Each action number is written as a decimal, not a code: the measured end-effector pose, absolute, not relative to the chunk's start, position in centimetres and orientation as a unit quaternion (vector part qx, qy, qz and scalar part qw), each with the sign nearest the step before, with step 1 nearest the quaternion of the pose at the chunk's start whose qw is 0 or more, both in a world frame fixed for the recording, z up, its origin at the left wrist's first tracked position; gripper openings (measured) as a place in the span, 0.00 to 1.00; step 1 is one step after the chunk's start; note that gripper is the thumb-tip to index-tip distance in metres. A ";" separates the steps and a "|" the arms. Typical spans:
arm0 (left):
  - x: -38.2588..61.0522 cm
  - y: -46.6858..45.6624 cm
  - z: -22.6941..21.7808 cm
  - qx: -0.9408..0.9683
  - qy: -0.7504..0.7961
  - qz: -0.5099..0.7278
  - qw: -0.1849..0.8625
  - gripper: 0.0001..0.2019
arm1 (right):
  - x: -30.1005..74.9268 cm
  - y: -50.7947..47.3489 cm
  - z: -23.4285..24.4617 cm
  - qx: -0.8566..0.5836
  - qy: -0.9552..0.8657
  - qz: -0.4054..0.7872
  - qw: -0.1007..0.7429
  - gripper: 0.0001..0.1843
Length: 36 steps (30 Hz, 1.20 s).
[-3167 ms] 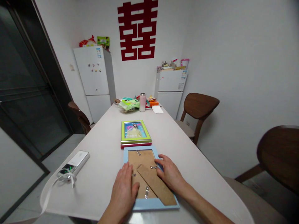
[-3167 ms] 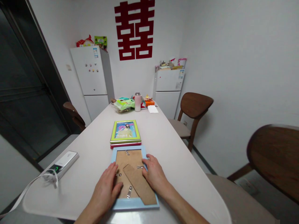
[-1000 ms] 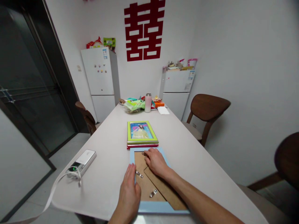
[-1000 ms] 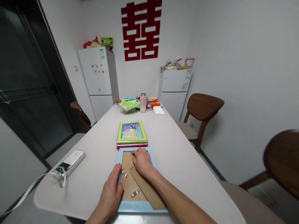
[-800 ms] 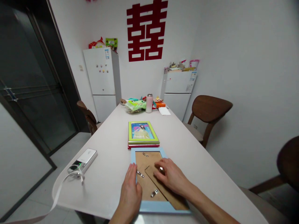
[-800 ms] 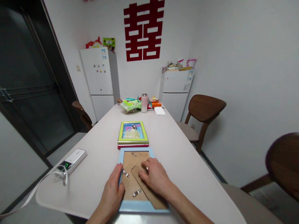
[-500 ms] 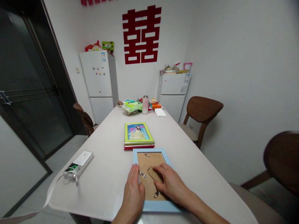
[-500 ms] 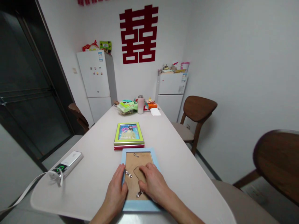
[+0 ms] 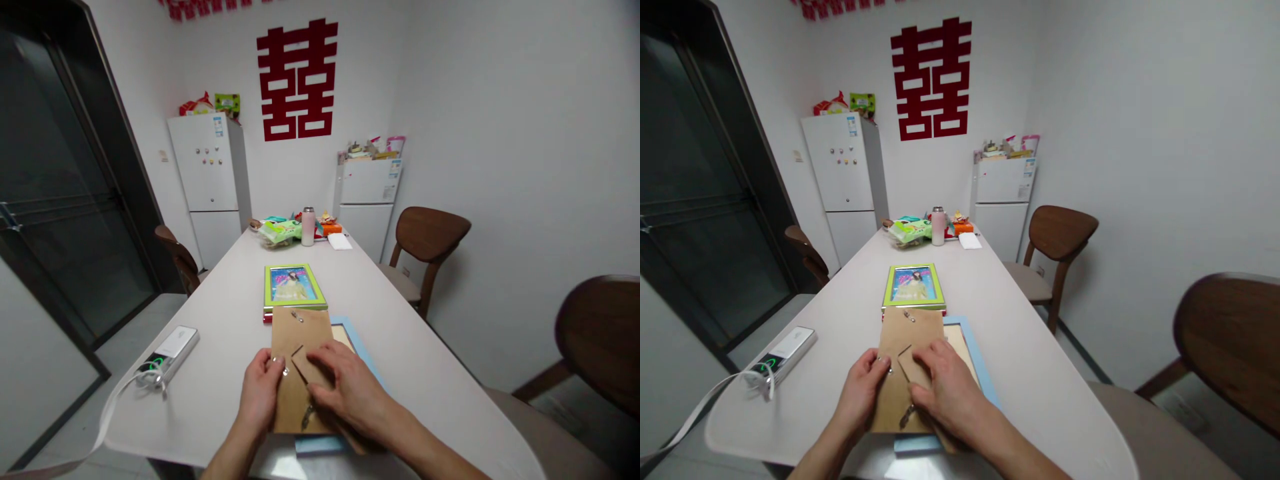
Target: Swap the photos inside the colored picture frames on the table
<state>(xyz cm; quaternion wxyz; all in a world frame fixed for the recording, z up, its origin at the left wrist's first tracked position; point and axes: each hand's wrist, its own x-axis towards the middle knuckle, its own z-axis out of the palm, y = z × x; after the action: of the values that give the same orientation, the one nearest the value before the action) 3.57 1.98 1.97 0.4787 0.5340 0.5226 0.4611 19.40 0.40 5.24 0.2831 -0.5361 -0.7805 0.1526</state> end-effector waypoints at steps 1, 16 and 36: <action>2.8 2.0 2.1 0.521 0.525 0.462 0.489 0.12 | 19.5 0.5 5.1 -0.530 -0.779 0.164 0.293 0.15; -5.9 2.3 0.6 0.533 0.644 0.377 0.399 0.13 | 26.9 3.9 -0.3 -0.704 -0.687 0.069 0.165 0.24; 7.3 -0.5 3.4 0.716 0.501 0.365 0.321 0.29 | 25.7 2.1 4.1 -0.511 -0.402 0.586 0.483 0.45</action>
<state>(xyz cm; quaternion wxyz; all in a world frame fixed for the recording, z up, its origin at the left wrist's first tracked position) 7.27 -0.54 3.43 0.3209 0.7162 0.5007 0.3652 25.75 2.13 4.14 0.4832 -0.5115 -0.4020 0.5859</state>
